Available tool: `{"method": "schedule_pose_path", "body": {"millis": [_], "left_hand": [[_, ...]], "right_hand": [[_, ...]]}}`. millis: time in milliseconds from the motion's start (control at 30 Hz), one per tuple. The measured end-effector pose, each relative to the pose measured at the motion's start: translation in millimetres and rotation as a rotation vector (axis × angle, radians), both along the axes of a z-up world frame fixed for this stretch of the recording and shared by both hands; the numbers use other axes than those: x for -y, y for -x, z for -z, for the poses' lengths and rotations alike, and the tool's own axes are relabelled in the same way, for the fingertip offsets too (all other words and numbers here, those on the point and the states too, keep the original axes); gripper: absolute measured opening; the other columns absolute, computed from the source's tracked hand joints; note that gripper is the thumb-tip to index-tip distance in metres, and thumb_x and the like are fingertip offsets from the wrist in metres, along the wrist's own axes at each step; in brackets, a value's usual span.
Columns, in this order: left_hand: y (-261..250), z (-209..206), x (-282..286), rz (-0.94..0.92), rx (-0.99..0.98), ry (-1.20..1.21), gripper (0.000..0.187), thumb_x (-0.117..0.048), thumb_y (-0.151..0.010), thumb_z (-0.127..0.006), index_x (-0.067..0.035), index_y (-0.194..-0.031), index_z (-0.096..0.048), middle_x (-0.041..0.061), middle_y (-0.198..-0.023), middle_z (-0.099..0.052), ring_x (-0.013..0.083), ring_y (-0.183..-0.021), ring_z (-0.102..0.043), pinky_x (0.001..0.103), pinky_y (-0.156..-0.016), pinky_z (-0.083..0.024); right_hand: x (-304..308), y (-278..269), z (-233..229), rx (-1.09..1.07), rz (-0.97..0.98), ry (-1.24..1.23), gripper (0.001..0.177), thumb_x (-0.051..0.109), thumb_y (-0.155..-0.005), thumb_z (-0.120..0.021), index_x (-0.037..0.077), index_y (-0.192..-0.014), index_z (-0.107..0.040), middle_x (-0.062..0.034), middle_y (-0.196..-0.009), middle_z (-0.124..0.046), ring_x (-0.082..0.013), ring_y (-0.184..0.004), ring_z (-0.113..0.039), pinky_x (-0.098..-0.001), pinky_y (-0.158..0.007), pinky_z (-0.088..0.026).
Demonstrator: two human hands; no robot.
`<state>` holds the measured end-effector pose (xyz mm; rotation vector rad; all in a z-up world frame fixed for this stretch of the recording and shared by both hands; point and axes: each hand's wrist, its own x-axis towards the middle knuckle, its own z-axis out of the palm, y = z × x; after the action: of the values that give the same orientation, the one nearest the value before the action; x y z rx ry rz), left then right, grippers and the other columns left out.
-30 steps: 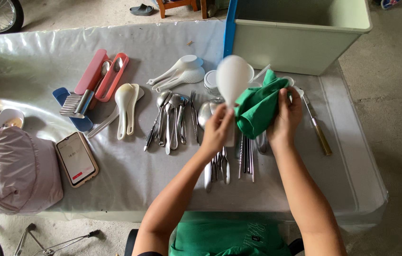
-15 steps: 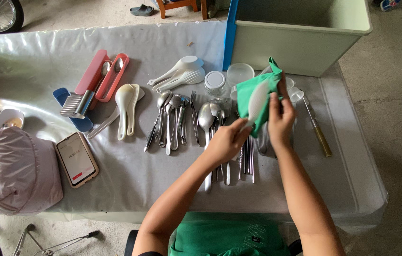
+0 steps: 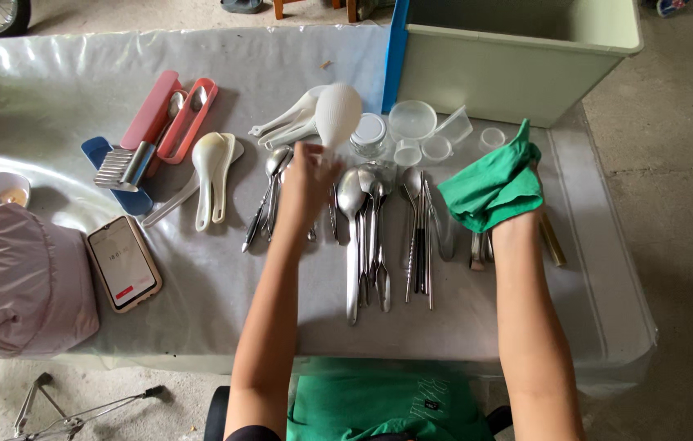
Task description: The person wipes various utensils on a table with a green cloth. They handle plastic spoons, metal spoons, forks, and a plastic spatula one at a time, wiping each item and placing it back on the table.
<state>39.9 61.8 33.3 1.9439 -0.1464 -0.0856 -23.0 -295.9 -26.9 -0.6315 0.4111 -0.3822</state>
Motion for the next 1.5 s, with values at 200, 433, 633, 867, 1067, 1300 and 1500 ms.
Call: {"method": "schedule_pose_path", "body": {"millis": [200, 433, 633, 867, 1067, 1300, 1500], "left_hand": [[-105.7, 45.2, -6.6, -0.048, 0.562, -0.621, 0.025, -0.027, -0.100, -0.069, -0.007, -0.113, -0.066, 0.016, -0.102, -0.074, 0.0376, -0.089, -0.070, 0.053, -0.078, -0.053], [-171.1, 60.4, -1.1, -0.032, 0.651, -0.742, 0.021, -0.035, -0.095, -0.068, -0.015, -0.100, -0.065, 0.010, -0.095, -0.076, 0.0323, -0.092, -0.070, 0.054, -0.082, -0.042], [-170.4, 37.4, 0.7, -0.053, 0.442, -0.773, 0.032, -0.043, -0.113, -0.054, -0.012, -0.119, -0.053, 0.013, -0.091, -0.075, 0.0364, -0.085, -0.070, 0.051, -0.095, -0.038], [-164.7, 36.9, -4.2, -0.032, 0.608, -0.819, 0.025, -0.040, -0.101, -0.061, -0.017, -0.108, -0.068, 0.008, -0.106, -0.072, 0.0305, -0.108, -0.062, 0.063, -0.101, -0.030], [-161.1, 59.7, -8.5, -0.101, 0.611, -0.837, 0.066, -0.053, -0.089, -0.073, -0.017, -0.140, -0.052, 0.019, -0.149, -0.043, 0.0414, -0.140, -0.037, 0.066, -0.119, -0.016], [-145.5, 83.3, -31.9, -0.275, 0.755, -0.664, 0.099, -0.060, -0.091, -0.081, -0.012, -0.159, -0.028, 0.027, -0.164, -0.024, 0.0489, -0.150, -0.022, 0.064, -0.123, -0.013], [-123.1, 72.8, -98.3, -0.720, 0.491, -0.717, 0.076, -0.031, -0.100, -0.070, -0.010, -0.162, -0.031, 0.020, -0.151, -0.047, 0.0399, -0.138, -0.046, 0.056, -0.112, -0.038]], "right_hand": [[0.8, 11.5, -2.4, -0.085, 0.074, 0.025, 0.037, 0.049, -0.108, -0.045, 0.020, -0.092, -0.061, 0.0021, -0.085, -0.063, -0.0173, -0.083, -0.062, -0.0357, -0.082, -0.054], [3.1, 5.7, 9.2, 0.075, -0.036, 0.028, 0.037, 0.049, -0.108, -0.041, 0.019, -0.097, -0.060, 0.0006, -0.090, -0.063, -0.0202, -0.087, -0.062, -0.0396, -0.090, -0.055], [3.5, 1.2, 18.9, 0.116, 0.003, 0.027, 0.037, 0.048, -0.108, -0.041, 0.019, -0.100, -0.061, -0.0002, -0.093, -0.064, -0.0209, -0.089, -0.063, -0.0402, -0.091, -0.055], [-0.8, -1.1, 22.4, 0.139, 0.003, 0.023, 0.037, 0.048, -0.109, -0.042, 0.018, -0.105, -0.062, -0.0011, -0.097, -0.065, -0.0218, -0.092, -0.064, -0.0410, -0.091, -0.055], [0.1, -5.1, 28.3, 0.160, 0.004, 0.022, 0.037, 0.047, -0.110, -0.042, 0.017, -0.108, -0.063, -0.0018, -0.101, -0.066, -0.0225, -0.095, -0.065, -0.0416, -0.092, -0.056], [-0.3, -15.7, 36.9, 0.172, -0.020, 0.028, 0.038, 0.046, -0.110, -0.042, 0.016, -0.112, -0.065, -0.0027, -0.105, -0.067, -0.0233, -0.097, -0.066, -0.0423, -0.093, -0.056], [3.2, -14.9, 48.8, 0.181, -0.045, 0.040, 0.038, 0.046, -0.111, -0.042, 0.016, -0.116, -0.066, -0.0035, -0.108, -0.068, -0.0240, -0.100, -0.067, -0.0429, -0.094, -0.056]]}}
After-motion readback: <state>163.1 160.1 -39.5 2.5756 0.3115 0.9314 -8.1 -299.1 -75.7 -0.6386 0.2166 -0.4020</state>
